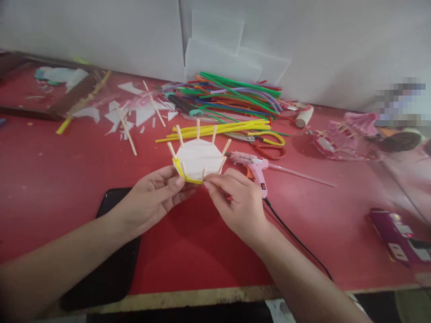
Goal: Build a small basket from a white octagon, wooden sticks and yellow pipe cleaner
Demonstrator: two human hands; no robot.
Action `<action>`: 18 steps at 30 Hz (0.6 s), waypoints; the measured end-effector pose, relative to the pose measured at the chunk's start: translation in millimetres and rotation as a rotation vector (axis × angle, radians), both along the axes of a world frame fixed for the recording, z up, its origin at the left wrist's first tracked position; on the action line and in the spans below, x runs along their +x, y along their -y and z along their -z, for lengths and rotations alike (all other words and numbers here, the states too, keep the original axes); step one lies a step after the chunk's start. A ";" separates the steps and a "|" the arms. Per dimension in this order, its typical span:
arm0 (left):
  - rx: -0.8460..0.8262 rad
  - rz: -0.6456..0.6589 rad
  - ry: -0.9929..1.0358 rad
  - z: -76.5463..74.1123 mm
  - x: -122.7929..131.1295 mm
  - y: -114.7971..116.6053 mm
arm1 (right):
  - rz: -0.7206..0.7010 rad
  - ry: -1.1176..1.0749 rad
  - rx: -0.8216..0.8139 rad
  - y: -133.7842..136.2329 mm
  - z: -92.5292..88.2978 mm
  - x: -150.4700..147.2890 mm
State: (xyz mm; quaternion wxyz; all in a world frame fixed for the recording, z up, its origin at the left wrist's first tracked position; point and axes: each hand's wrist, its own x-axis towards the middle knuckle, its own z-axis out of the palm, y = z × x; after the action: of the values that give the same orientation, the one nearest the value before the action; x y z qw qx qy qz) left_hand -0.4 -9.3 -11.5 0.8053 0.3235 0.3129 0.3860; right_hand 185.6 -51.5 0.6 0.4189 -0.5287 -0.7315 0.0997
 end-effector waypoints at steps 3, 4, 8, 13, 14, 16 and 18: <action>0.029 0.028 0.030 1.0 0.5 0.9 | -0.017 0.020 0.040 0.6 -0.2 -1.2; 0.037 0.030 0.034 1.1 0.8 1.0 | -0.023 0.020 0.047 0.6 -0.1 -1.3; 0.054 0.029 0.012 1.1 1.1 0.7 | -0.052 0.015 0.055 0.5 0.2 -1.3; 0.034 0.041 -0.037 1.2 0.1 1.0 | -0.082 0.024 0.070 1.0 0.5 -2.2; 0.031 0.041 -0.036 1.5 0.3 1.4 | -0.082 0.028 0.071 1.1 0.7 -2.4; 0.038 0.040 -0.025 2.3 1.0 2.2 | -0.079 0.038 0.074 1.3 1.2 -2.8; 0.047 0.039 -0.018 3.3 1.9 2.7 | -0.076 0.049 0.077 1.3 1.9 -3.0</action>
State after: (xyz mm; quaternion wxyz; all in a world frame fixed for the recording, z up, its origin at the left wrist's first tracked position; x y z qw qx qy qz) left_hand 1.5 -12.1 -14.7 0.8019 0.3519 0.3047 0.3744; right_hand 182.6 -52.8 -1.3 0.4169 -0.4862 -0.7643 0.0745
